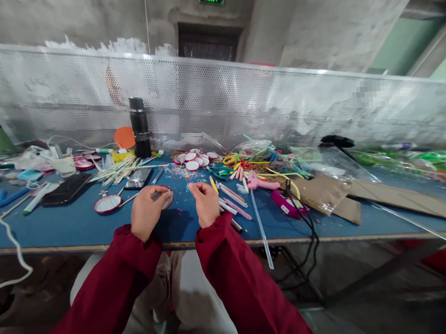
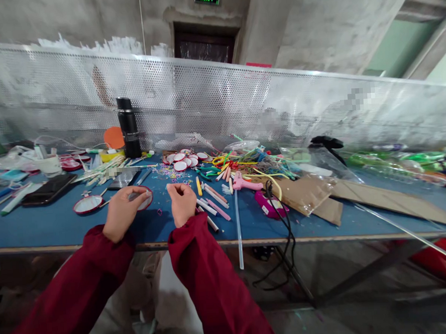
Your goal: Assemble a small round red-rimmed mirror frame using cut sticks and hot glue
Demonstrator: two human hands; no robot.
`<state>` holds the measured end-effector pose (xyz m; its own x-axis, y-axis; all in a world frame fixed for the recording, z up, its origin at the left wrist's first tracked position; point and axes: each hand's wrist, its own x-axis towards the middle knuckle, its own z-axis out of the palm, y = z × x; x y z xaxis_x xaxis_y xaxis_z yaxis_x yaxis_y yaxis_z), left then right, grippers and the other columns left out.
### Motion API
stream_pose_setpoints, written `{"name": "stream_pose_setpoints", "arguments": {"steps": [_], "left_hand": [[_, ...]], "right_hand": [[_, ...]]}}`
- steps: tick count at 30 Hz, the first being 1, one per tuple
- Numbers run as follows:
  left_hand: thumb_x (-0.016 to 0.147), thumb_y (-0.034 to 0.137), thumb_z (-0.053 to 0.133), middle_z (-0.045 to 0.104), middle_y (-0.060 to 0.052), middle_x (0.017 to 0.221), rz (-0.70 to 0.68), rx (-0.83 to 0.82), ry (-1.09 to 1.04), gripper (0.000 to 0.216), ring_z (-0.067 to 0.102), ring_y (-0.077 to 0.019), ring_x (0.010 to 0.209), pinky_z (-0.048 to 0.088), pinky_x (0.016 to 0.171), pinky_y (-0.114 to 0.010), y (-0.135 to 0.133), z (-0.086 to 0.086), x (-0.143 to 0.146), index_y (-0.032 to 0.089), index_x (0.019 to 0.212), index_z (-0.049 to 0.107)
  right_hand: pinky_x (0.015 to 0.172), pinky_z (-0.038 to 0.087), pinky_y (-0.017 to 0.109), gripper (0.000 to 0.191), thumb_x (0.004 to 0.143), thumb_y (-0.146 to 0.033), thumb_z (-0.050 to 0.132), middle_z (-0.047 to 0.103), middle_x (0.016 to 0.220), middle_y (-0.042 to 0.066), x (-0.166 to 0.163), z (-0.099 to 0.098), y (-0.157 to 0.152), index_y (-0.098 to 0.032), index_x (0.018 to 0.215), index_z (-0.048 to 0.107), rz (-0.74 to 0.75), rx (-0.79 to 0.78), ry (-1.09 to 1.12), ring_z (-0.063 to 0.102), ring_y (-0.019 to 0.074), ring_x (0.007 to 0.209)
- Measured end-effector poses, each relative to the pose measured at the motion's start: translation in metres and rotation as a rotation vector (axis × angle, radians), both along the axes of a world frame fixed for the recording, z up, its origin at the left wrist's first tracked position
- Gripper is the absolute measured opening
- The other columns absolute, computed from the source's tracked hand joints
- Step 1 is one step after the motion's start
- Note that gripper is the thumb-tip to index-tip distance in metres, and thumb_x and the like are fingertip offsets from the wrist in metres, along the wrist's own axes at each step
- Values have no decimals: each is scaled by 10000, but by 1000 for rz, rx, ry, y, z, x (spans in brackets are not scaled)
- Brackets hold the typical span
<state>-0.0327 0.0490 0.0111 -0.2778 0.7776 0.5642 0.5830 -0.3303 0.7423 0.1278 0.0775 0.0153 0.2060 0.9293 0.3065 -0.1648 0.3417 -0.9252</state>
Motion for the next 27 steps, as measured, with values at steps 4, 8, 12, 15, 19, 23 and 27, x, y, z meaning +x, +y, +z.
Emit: {"name": "stream_pose_setpoints", "arguments": {"steps": [4,8,12,15,19,23,27], "left_hand": [[923,390,490,717,-88,1068,-11,63,113,332,633,-252,1047,463,972,-381,1,-1,-1,211,1011,755],[931,256,424,664,-103,1223,-36,77,233,383,611,-255,1135,455,1020,-390,1,-2,0,214,1161,727],[878,227,517,666,-98,1241,-16,96,317,380,600,-274,1164,449,1040,-395,0,-1,2,229,1208,707],[828,279,634,677,-86,1222,-19,128,362,414,589,-288,1177,446,1046,-389,0,2,3,255,1239,683],[856,354,628,650,-113,1267,10,142,354,436,557,-306,1219,417,1074,-417,1,1,1,230,1273,659],[951,391,498,639,-129,1282,10,135,291,405,562,-283,1215,418,1068,-414,2,-1,-1,179,1251,668],[924,412,567,681,-106,1181,-52,174,222,344,585,-253,1173,436,1044,-376,0,2,2,178,1130,711]], "right_hand": [[637,417,269,242,713,-430,711,622,653,-25,0,-1,-1,-188,715,693,25,7,-28,507,135,633],[660,429,276,224,725,-416,710,644,670,-17,0,-2,-1,-192,717,702,27,33,-60,534,145,662],[660,436,280,220,736,-417,707,643,666,-19,1,-4,0,-197,722,704,24,51,-86,538,145,651],[653,437,280,219,737,-415,707,646,670,-18,1,-5,0,-196,726,700,21,55,-87,543,145,643],[647,431,276,224,740,-411,705,641,664,-19,1,-4,-1,-188,724,698,20,49,-86,542,141,639],[657,438,267,225,742,-410,711,644,663,-24,1,-2,-5,-185,739,706,69,49,-79,540,135,645],[676,464,265,215,735,-400,726,676,697,-17,-1,1,-9,-186,759,716,207,69,-69,570,137,658]]}}
